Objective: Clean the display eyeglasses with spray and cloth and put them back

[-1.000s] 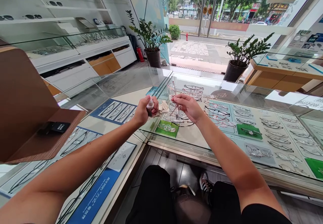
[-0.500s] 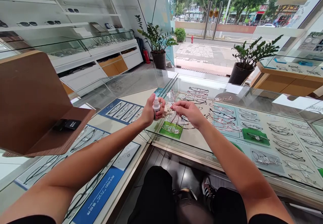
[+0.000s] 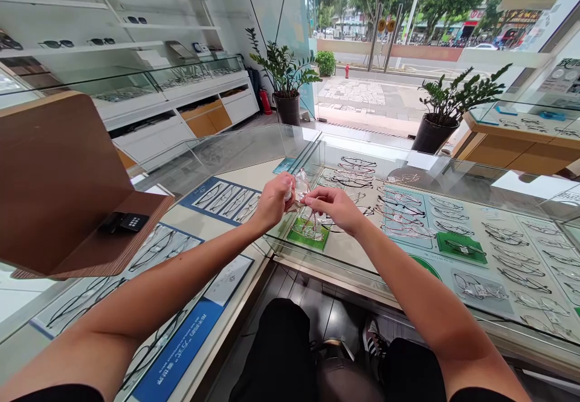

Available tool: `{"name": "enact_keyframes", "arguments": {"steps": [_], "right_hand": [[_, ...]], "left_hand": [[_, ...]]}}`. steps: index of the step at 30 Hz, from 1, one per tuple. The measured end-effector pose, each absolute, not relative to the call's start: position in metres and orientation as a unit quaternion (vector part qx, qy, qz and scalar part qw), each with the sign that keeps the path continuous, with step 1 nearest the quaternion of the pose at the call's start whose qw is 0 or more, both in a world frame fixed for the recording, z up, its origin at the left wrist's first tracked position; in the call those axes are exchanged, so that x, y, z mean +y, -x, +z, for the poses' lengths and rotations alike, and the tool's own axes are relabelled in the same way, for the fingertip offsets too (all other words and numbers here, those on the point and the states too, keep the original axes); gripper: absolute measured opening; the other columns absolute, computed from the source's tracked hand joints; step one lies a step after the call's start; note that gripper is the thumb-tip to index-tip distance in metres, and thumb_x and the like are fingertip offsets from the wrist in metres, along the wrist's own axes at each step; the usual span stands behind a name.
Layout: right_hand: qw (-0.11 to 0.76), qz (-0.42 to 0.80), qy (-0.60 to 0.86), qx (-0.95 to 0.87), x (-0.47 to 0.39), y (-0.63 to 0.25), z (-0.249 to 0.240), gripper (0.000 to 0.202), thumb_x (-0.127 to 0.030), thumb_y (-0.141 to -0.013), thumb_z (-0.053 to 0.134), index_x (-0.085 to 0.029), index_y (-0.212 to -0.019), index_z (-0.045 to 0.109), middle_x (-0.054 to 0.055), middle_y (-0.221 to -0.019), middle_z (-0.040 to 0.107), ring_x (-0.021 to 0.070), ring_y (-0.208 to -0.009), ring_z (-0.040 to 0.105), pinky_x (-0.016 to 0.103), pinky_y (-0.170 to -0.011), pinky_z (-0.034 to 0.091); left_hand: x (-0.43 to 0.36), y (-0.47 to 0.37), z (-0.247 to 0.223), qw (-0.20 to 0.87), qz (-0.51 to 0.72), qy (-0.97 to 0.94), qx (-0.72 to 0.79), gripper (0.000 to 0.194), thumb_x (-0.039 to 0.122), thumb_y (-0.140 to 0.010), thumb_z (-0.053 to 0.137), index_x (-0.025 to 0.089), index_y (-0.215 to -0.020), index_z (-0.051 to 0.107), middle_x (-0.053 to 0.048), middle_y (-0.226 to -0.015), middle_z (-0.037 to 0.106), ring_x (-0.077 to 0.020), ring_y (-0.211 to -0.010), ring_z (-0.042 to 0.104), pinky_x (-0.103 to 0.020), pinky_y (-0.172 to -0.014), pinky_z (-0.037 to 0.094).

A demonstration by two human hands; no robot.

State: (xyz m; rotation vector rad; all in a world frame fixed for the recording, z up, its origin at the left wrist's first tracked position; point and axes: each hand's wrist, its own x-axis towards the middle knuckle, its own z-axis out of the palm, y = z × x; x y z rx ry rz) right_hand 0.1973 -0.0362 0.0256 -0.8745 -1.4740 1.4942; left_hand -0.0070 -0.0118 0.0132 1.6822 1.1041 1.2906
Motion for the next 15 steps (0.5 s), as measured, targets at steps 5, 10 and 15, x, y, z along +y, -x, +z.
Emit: {"name": "enact_keyframes", "arguments": {"steps": [5, 10, 15], "right_hand": [[0.455, 0.592, 0.355, -0.562, -0.034, -0.198, 0.027, 0.036, -0.056, -0.075, 0.092, -0.023, -0.085, 0.083, 0.003, -0.089, 0.076, 0.0129, -0.071, 0.055, 0.030, -0.069, 0.047], [0.510, 0.591, 0.363, -0.510, -0.029, -0.200, 0.023, 0.035, -0.054, -0.073, 0.094, -0.024, -0.088, 0.084, 0.003, -0.098, 0.080, 0.0127, -0.074, 0.055, 0.029, -0.071, 0.048], [0.507, 0.594, 0.357, -0.513, -0.026, -0.202, 0.019, 0.032, -0.052, -0.075, 0.093, -0.025, -0.089, 0.085, 0.003, -0.101, 0.081, 0.0122, -0.073, 0.054, 0.030, -0.071, 0.048]], "left_hand": [[-0.017, 0.005, 0.015, 0.353, 0.479, -0.680, 0.429, 0.055, 0.074, -0.101, 0.048, 0.023, -0.079, 0.053, 0.001, -0.060, 0.057, -0.0165, -0.056, 0.051, -0.029, -0.055, 0.039], [-0.028, 0.004, 0.015, 0.330, 0.412, -0.742, 0.413, 0.048, 0.065, -0.102, 0.049, 0.023, -0.081, 0.055, 0.001, -0.064, 0.057, -0.0166, -0.060, 0.051, -0.030, -0.060, 0.041], [-0.018, 0.009, 0.013, 0.334, 0.412, -0.735, 0.422, 0.044, 0.063, -0.104, 0.046, 0.023, -0.088, 0.055, 0.003, -0.066, 0.057, -0.0161, -0.060, 0.052, -0.029, -0.063, 0.044]]}}
